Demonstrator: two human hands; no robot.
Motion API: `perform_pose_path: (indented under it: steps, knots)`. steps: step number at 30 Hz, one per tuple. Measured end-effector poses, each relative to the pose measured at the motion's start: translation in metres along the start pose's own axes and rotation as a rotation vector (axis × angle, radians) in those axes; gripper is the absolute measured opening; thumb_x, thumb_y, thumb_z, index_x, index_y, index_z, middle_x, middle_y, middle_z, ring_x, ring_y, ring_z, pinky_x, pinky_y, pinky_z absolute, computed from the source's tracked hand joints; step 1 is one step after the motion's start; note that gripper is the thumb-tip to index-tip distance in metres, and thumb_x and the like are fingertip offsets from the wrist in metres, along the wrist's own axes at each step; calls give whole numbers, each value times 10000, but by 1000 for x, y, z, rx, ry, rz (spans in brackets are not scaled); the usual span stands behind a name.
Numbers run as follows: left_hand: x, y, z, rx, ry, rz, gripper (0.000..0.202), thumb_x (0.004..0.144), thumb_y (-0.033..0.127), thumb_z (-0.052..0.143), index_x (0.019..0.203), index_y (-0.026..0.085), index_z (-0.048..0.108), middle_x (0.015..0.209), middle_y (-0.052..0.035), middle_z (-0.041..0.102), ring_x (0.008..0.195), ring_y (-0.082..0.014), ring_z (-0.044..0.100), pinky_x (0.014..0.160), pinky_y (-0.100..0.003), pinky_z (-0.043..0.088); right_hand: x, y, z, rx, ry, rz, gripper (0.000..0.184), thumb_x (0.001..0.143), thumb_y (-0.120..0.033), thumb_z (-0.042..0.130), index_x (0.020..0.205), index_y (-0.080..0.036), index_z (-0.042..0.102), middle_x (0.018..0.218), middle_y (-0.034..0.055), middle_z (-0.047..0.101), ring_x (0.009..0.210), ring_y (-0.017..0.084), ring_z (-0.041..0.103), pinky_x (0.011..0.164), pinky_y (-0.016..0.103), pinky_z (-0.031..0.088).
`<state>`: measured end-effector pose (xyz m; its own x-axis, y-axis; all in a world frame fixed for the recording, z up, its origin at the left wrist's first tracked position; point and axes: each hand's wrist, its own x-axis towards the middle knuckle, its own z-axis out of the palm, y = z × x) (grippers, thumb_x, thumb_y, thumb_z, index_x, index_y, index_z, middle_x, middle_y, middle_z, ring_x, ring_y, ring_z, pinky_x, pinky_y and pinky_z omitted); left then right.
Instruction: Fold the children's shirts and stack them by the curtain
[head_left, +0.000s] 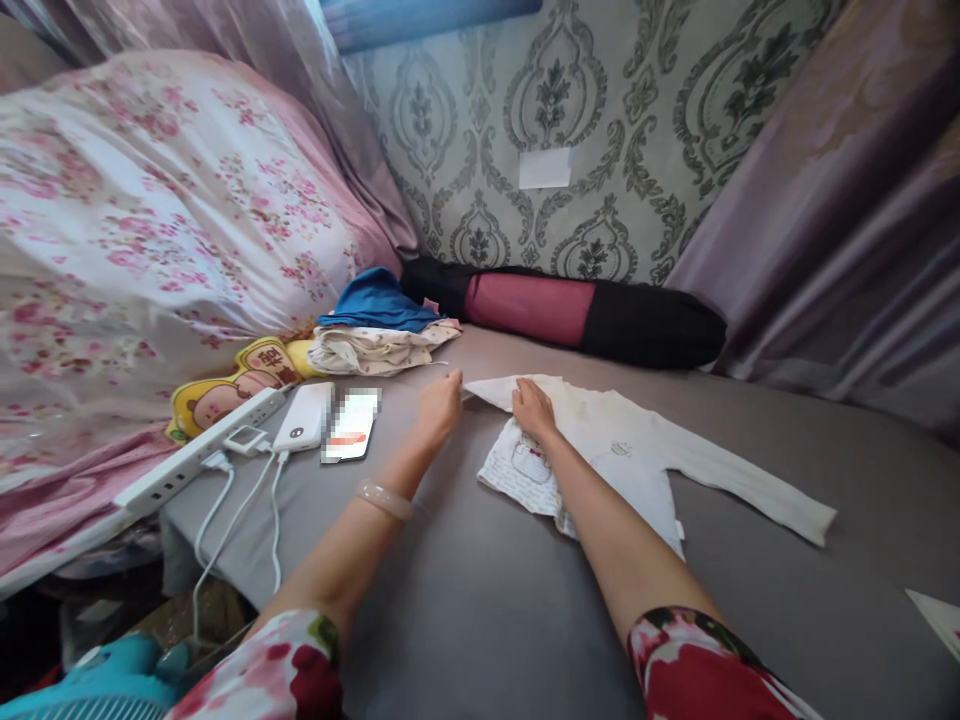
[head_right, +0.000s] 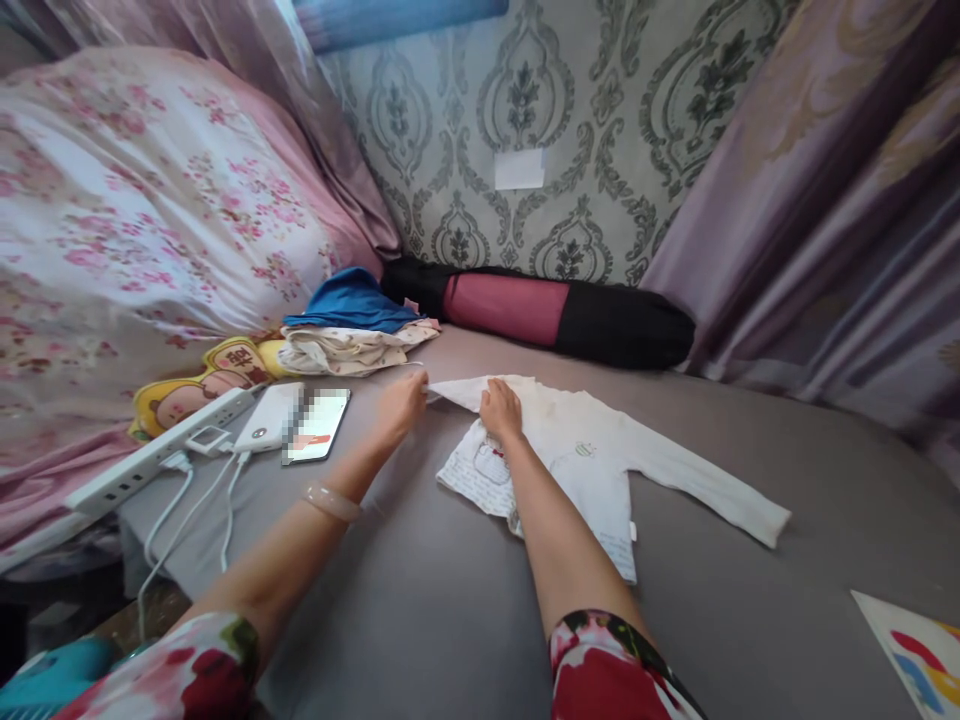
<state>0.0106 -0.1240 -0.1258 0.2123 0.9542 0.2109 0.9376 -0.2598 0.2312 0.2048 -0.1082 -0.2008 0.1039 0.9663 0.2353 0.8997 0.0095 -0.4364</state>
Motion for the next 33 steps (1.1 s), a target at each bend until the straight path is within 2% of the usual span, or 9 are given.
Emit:
perform_pose_path:
  steps: [5,10,12,15,18,21,26,29,33]
  knots:
    - [-8,-6,6,50,-13,119,308,858,15,322,1015,173,535,1124,-131,559,943,-213,575,804,-313,437,-2,-3,1,-33,-3,0,438,964,-225,328,1356,-104,480,1427,111,477,1346,199,369,1120,313,239]
    - [-9,-31,27,-60,-24,248,305,735,-14,408,912,157,587,1036,-115,605,1049,-220,532,964,-331,403,-4,-6,1,-73,-10,7,457,963,-228,324,1382,-101,456,1457,104,444,1372,209,330,1133,327,210]
    - [-6,-40,32,-159,-4,178,293,751,27,432,949,157,606,1035,-100,619,1023,-205,555,945,-313,421,-5,-7,1,-89,-18,7,459,965,-234,318,1387,-113,452,1465,100,434,1379,211,317,1132,332,207]
    - [6,-47,37,-215,60,-90,284,835,111,422,1058,130,597,1090,-122,622,1021,-204,577,915,-308,432,-6,-8,1,-106,-29,7,462,968,-242,313,1394,-125,445,1478,97,416,1389,214,299,1132,339,203]
    - [21,-49,37,-203,12,-278,265,879,251,476,1061,96,591,1087,-155,634,1037,-235,583,878,-311,436,-6,-8,1,-114,-37,10,470,971,-258,313,1406,-122,430,1493,96,394,1397,218,282,1138,344,192]
    - [34,-48,36,-246,-76,-336,393,790,389,625,1046,93,586,1093,-161,639,1004,-255,600,799,-292,451,-7,-9,2,-106,-37,25,491,977,-277,304,1426,-103,396,1516,104,353,1409,221,259,1143,353,184]
    - [54,-48,41,-372,-151,-401,399,658,292,716,994,105,612,970,-120,675,900,-246,633,698,-271,462,-3,-10,0,-26,-21,109,518,990,-302,232,1441,-84,367,1520,107,343,1417,208,245,1153,343,171]
    - [64,-49,45,-411,-49,-375,262,723,239,632,962,133,632,927,-89,680,900,-229,633,735,-281,468,0,-10,-2,30,-21,169,527,992,-298,187,1439,-85,369,1510,97,364,1410,194,264,1148,323,192]
    - [71,-49,47,-365,79,-333,228,824,197,510,1026,163,611,1030,-90,671,991,-220,613,826,-290,453,0,-11,-3,17,-37,185,524,991,-301,194,1451,-117,364,1524,76,341,1414,190,252,1145,323,195]
